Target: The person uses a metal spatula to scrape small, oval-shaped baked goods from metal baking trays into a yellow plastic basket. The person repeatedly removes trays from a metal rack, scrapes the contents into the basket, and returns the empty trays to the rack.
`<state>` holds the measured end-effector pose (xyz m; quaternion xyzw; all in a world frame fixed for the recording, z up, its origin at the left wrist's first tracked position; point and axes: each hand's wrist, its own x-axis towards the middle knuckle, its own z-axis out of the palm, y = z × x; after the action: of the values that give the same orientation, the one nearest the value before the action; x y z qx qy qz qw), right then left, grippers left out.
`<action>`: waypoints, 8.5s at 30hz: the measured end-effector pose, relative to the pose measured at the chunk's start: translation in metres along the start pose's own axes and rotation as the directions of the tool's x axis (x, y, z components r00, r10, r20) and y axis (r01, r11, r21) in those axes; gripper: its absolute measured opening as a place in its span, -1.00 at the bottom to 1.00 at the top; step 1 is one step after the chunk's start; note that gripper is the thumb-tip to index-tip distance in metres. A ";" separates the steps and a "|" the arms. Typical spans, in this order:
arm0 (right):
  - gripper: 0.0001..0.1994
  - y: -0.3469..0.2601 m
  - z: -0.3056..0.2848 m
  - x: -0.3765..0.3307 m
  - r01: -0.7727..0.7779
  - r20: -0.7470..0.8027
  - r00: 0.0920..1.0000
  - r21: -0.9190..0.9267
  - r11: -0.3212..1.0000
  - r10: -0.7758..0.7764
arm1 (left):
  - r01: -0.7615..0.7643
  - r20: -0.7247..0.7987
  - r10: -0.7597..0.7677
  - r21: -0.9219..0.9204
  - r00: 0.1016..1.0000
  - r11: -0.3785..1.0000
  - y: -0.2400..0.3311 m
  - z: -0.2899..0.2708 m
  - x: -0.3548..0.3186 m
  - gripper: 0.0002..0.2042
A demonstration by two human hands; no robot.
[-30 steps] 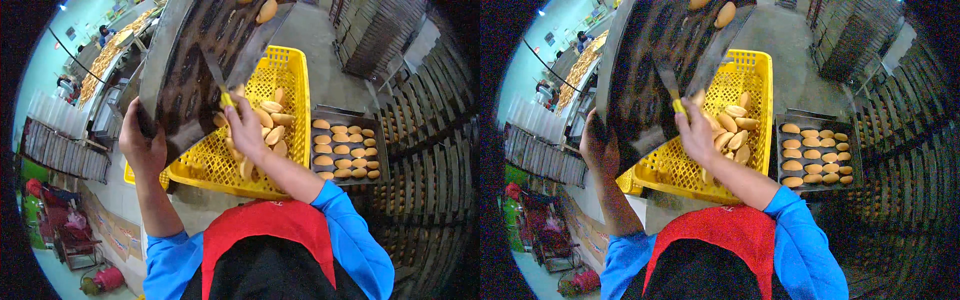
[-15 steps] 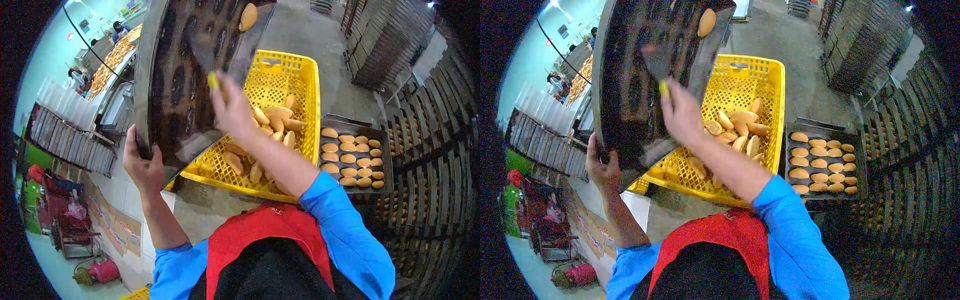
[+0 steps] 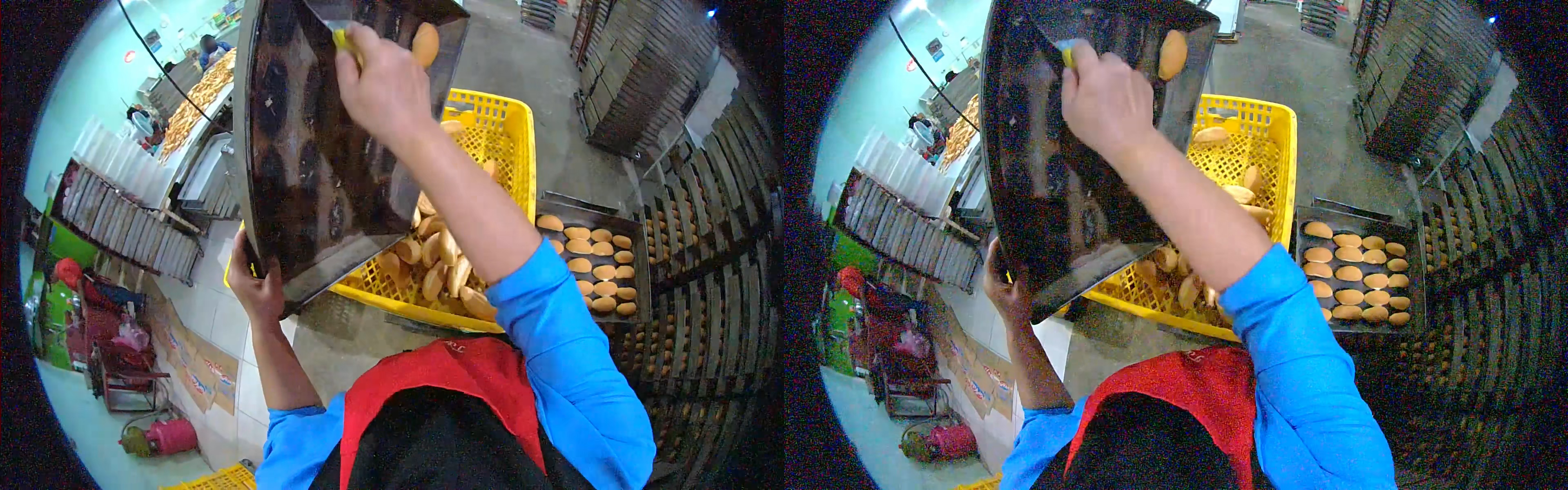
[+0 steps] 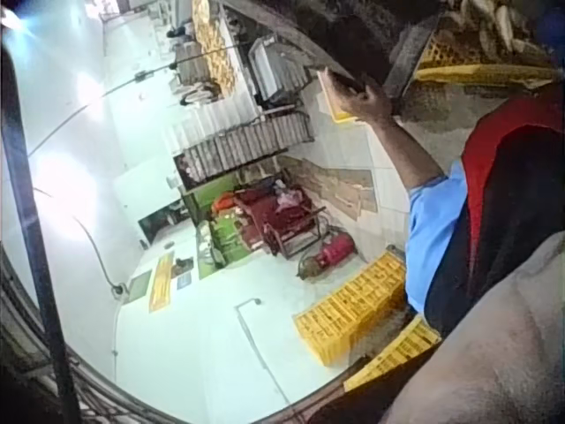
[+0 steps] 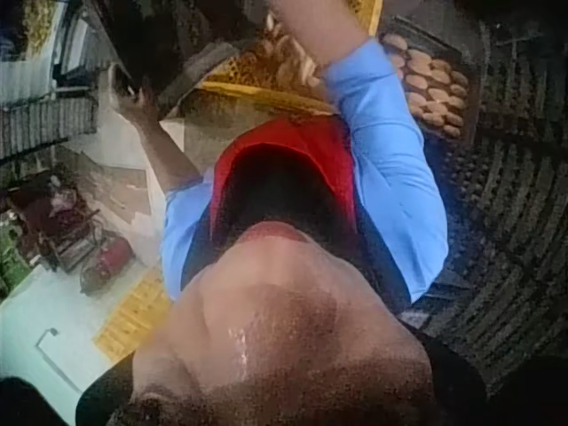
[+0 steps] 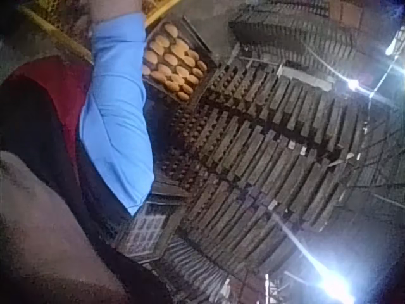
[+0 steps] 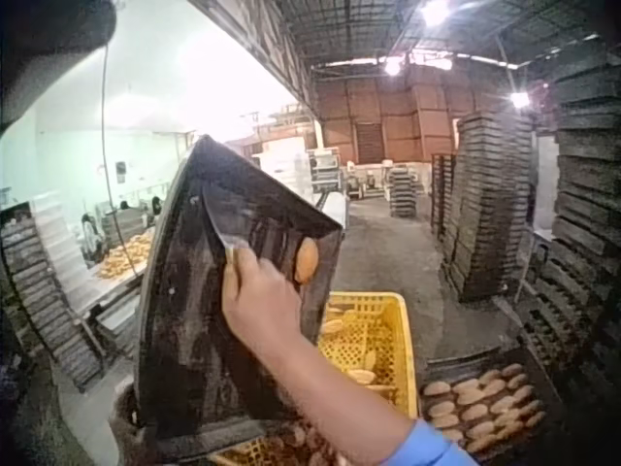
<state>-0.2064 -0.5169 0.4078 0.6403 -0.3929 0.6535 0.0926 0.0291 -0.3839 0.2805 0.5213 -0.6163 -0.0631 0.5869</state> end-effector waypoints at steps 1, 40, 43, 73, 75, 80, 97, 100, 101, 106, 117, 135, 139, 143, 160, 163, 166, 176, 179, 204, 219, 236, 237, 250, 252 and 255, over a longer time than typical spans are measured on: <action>-0.82 0.000 -0.002 -0.004 0.002 0.054 0.999 -0.036 0.999 0.000 | 0.005 0.005 -0.004 -0.049 1.000 0.999 0.000 0.001 -0.002 -0.46; -0.74 0.040 -0.027 -0.084 -0.361 0.368 0.852 -0.105 0.927 0.374 | 0.048 -0.071 -0.067 -0.234 0.995 0.971 -0.007 0.002 -0.019 -0.46; -0.73 0.041 -0.031 -0.076 -0.363 0.330 0.875 -0.041 0.931 0.355 | 0.015 -0.075 -0.032 -0.212 0.997 0.977 -0.004 -0.003 -0.017 -0.47; -0.75 0.057 -0.014 -0.096 -0.497 0.422 0.761 -0.109 0.861 0.493 | 0.028 -0.122 -0.060 -0.244 0.991 0.969 0.004 0.009 -0.017 -0.47; -0.67 0.033 -0.013 -0.163 -0.344 0.422 0.851 -0.004 0.939 0.314 | 0.010 -0.138 -0.048 -0.265 0.989 0.964 0.002 0.023 -0.005 -0.47; -0.68 0.017 -0.012 -0.179 -0.264 0.426 0.857 -0.119 0.957 0.290 | 0.104 -0.140 -0.160 -0.341 0.977 0.934 0.013 0.038 0.000 -0.46; -0.61 -0.014 -0.049 -0.183 -0.006 0.682 0.719 -0.187 0.982 0.134 | 0.158 -0.093 -0.211 -0.399 0.973 0.903 0.005 0.073 0.015 -0.50; -0.63 0.009 -0.045 -0.189 -0.148 0.648 0.710 -0.247 0.958 0.277 | 0.161 -0.110 -0.228 -0.427 0.967 0.890 -0.004 0.068 0.014 -0.51; -0.63 0.031 -0.034 -0.173 -0.181 0.609 0.732 -0.259 0.949 0.306 | 0.163 -0.105 -0.229 -0.432 0.968 0.887 -0.002 0.070 0.012 -0.51; -0.70 0.029 -0.033 -0.169 -0.320 0.632 0.668 -0.232 0.918 0.393 | 0.161 -0.124 -0.221 -0.375 0.967 0.913 0.012 0.074 0.014 -0.50; -0.76 0.020 -0.032 -0.160 -0.509 0.586 0.625 -0.194 0.839 0.515 | 0.110 -0.138 -0.179 -0.403 0.974 0.908 0.012 0.084 0.009 -0.48; -0.67 0.061 -0.007 -0.174 -0.588 0.508 0.620 -0.204 0.783 0.598 | 0.055 -0.232 -0.162 -0.408 0.959 0.911 0.005 0.094 0.015 -0.45; -0.66 0.074 0.001 -0.191 -0.640 0.437 0.643 -0.146 0.755 0.629 | 0.019 -0.214 -0.127 -0.447 0.968 0.894 0.009 0.084 0.015 -0.43; -0.69 0.096 -0.003 -0.163 -0.703 0.535 0.523 -0.168 0.691 0.663 | 0.000 -0.196 -0.099 -0.452 0.976 0.892 0.010 0.084 0.015 -0.43; -0.58 0.033 -0.043 -0.208 0.192 0.581 0.810 -0.130 0.973 -0.082 | 0.057 -0.169 -0.158 -0.488 0.973 0.871 -0.008 0.081 0.039 -0.45; -0.58 0.032 -0.040 -0.205 0.160 0.549 0.833 -0.135 0.978 -0.060 | 0.084 -0.140 -0.178 -0.506 0.974 0.858 -0.014 0.080 0.038 -0.44; -0.58 0.031 -0.042 -0.204 0.138 0.537 0.842 -0.149 0.979 -0.037 | 0.192 -0.076 -0.269 -0.522 0.960 0.831 -0.017 0.079 0.033 -0.44; -0.59 -0.004 -0.050 -0.140 0.023 0.501 0.858 -0.261 0.965 0.115 | 0.172 -0.044 -0.240 -0.575 0.970 0.800 0.004 0.094 0.020 -0.48; -0.61 -0.007 -0.047 -0.131 0.000 0.505 0.852 -0.266 0.964 0.139 | 0.135 -0.025 -0.184 -0.586 0.983 0.799 0.006 0.093 0.021 -0.49; -0.68 0.074 -0.090 -0.072 -0.297 0.524 0.705 -0.395 0.869 0.479 | -0.559 -0.049 0.591 0.270 0.805 0.784 0.045 0.044 0.072 -0.56; -0.66 0.108 -0.322 -0.071 -0.506 -0.309 0.860 -0.426 0.750 0.405 | -0.197 -0.017 0.201 -0.302 0.979 0.933 0.134 0.103 0.050 -0.52; -0.77 -0.322 -0.689 -0.087 -0.487 -0.480 0.864 -0.727 -0.483 -0.148 | 0.748 0.946 0.314 -0.264 0.077 0.609 0.398 0.122 -0.263 -0.70; -0.79 -0.345 -0.709 -0.109 -0.502 -0.502 0.849 -0.669 -0.548 -0.165 | 0.634 0.922 0.347 -0.166 -0.172 0.755 0.405 0.105 -0.278 -0.67; -0.70 -0.468 -0.815 -0.361 -0.430 -0.941 0.336 -0.200 -0.880 0.049 | 0.571 -0.015 0.574 0.078 -0.819 0.817 0.415 0.060 -0.434 -0.40; -0.71 -0.471 -0.813 -0.382 -0.436 -0.942 0.323 -0.236 -0.869 0.094 | 0.540 -0.018 0.543 -0.127 -0.840 0.832 0.414 0.060 -0.429 -0.42; -0.70 -0.490 -0.791 -0.376 -0.389 -0.909 0.321 -0.383 -0.838 0.266 | 0.516 -0.046 0.599 -0.564 -0.799 0.645 0.403 0.082 -0.424 -0.47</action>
<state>-0.4442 0.4573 0.3613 -0.1450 -0.9773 -0.0357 0.1501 -0.3634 0.0572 0.2546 -0.3771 -0.7055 -0.4974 -0.3355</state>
